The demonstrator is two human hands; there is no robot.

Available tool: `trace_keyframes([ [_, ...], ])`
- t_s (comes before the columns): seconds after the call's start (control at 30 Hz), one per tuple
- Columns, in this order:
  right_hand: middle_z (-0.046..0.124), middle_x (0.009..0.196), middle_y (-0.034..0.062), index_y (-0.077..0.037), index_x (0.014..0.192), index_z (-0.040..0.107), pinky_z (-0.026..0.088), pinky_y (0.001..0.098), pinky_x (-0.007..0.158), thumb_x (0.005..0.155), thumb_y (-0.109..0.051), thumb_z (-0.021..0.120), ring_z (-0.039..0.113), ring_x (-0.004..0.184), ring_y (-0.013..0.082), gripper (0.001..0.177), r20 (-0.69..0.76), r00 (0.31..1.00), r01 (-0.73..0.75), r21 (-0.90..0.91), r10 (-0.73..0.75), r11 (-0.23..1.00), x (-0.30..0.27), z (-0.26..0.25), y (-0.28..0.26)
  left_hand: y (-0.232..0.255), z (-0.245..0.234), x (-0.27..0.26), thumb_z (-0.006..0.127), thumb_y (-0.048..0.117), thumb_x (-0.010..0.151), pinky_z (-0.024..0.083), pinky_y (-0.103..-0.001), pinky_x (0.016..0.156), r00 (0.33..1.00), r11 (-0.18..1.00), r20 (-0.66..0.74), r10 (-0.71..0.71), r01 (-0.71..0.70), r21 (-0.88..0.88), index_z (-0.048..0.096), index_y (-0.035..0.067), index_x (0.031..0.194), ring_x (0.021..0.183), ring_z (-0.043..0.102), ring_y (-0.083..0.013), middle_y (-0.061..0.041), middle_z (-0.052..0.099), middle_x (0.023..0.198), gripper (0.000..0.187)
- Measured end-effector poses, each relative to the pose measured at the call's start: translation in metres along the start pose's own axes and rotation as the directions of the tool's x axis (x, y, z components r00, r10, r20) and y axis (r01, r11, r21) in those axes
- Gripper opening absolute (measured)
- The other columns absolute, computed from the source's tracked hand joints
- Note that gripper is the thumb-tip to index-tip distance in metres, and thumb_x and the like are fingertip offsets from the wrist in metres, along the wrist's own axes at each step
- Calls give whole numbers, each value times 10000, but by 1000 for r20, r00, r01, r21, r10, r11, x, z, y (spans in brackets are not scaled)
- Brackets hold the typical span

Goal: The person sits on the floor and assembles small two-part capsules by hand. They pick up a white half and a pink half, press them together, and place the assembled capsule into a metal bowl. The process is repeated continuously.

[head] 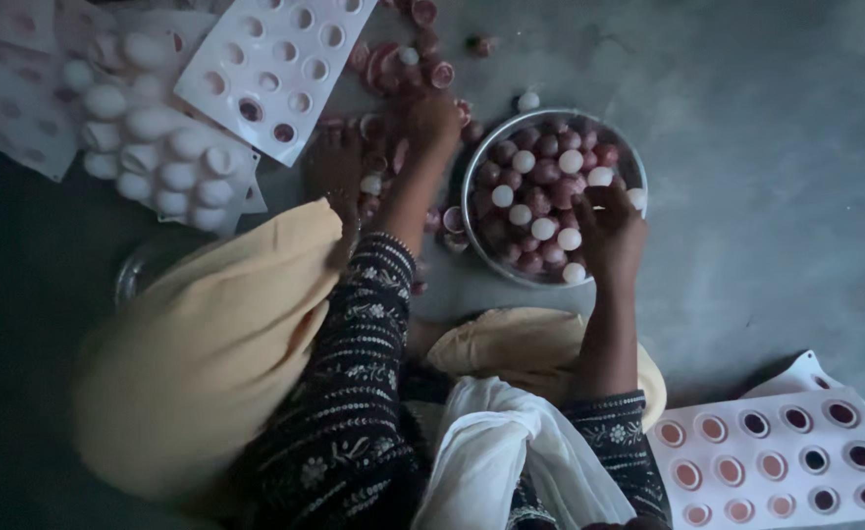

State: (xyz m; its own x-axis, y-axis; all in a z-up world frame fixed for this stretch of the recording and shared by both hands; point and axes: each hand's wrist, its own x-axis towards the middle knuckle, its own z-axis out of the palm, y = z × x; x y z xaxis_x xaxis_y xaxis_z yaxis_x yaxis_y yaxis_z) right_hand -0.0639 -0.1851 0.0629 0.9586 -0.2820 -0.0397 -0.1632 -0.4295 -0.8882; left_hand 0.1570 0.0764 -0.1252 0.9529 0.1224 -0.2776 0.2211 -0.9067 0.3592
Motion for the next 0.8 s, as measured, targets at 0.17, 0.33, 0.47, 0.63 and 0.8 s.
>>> trace_keyframes([
  [0.17,764,1038,138,17,1136,689,581,319,781,951,-164,793,742,897,183,279,23,999,-32,29,32,999,1,-3,4,-22,10,-20,666,321,887,558,-500,890,818,974,-542,194,-227,6,736,193,1222,1168,624,-396,-230,595,1377,366],
  [0.33,769,1051,148,14,1133,701,583,328,780,947,-145,784,757,905,197,258,17,999,32,-7,-32,999,0,0,7,18,15,-19,653,268,939,540,-512,996,753,917,-540,375,-389,95,659,155,1232,1274,592,-356,-103,564,1395,314],
  [0.47,766,1044,145,21,1138,654,592,326,781,945,-162,779,759,910,193,294,27,999,-24,24,23,999,2,-2,-5,74,19,-17,587,163,982,541,-517,910,881,893,-151,449,-446,58,630,230,1356,1134,629,-367,-124,576,1320,382],
  [0.63,772,1058,139,8,1184,647,594,329,786,928,-162,775,756,905,191,333,30,998,-60,-23,60,998,2,-7,-11,96,17,-6,643,262,930,540,-496,900,820,819,2,573,-573,25,644,262,1294,1091,633,-405,-171,604,1275,365],
  [0.8,766,1075,137,20,1212,636,591,320,794,926,-157,770,747,920,193,361,25,999,-38,53,37,998,7,-6,-4,77,-2,-4,625,243,934,534,-501,912,735,728,136,664,-678,105,741,298,1181,1092,655,-398,-182,634,1232,279],
])
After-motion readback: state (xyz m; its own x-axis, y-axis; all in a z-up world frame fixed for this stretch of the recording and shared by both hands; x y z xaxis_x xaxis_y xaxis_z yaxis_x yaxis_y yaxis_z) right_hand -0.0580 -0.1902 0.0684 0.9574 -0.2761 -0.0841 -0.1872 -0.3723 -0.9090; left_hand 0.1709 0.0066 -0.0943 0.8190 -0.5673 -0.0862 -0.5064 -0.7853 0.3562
